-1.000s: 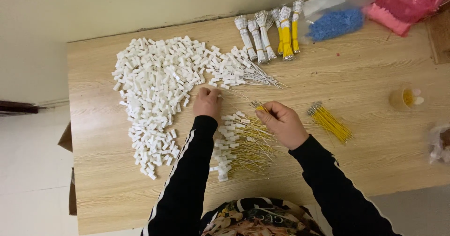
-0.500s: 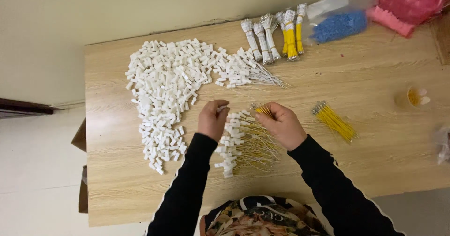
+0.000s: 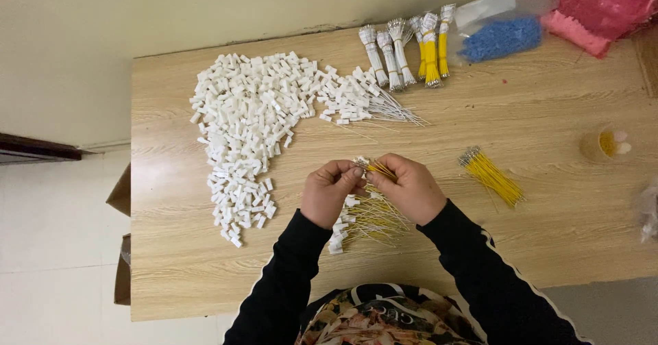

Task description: Assemble small white plastic components onto yellow wires

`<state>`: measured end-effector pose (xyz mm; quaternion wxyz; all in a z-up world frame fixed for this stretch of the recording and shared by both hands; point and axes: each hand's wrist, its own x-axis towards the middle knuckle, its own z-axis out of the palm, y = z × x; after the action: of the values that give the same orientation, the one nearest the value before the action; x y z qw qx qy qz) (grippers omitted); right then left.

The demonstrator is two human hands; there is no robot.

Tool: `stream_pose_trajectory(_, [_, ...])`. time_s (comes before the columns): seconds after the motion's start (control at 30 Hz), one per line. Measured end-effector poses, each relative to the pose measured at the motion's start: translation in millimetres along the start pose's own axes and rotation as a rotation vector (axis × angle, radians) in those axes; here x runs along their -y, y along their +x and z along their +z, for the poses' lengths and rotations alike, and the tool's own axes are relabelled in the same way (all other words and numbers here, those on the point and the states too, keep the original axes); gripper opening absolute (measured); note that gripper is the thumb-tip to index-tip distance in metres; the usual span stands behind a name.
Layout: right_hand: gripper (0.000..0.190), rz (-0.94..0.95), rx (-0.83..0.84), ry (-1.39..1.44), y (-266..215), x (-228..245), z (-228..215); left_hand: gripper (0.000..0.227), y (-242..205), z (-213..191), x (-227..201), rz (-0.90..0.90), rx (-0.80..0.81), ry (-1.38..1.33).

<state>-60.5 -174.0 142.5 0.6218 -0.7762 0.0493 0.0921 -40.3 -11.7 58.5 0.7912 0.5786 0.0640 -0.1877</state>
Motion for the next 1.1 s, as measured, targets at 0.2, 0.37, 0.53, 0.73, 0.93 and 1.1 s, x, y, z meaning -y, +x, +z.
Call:
stream_pose_trajectory(0.2, [0.021, -0.013, -0.052, 0.124, 4, -15, 5, 0.014, -7, 2, -12, -0.015, -0.008, 0.035])
stream_pose_trajectory(0.37, [0.011, -0.011, -0.08, -0.058, -2, 5, 4, 0.015, -4, -2, -2, -0.04, -0.006, 0.003])
stream_pose_trajectory(0.53, [0.013, -0.043, -0.136, -0.223, 0, 1, 4, 0.018, -9, 1, -13, -0.073, -0.016, -0.067])
stream_pose_trajectory(0.73, [0.014, -0.088, -0.198, -0.247, 0, 3, -3, 0.025, -9, -6, -16, -0.117, -0.02, -0.158])
stream_pose_trajectory(0.93, [0.016, -0.206, -0.218, -0.408, -1, -2, -4, 0.026, -4, -12, -16, -0.166, -0.004, -0.21])
stream_pose_trajectory(1.1, [0.012, -0.31, -0.238, -0.499, -4, 5, 0, 0.027, -6, -6, -23, -0.178, 0.027, -0.188])
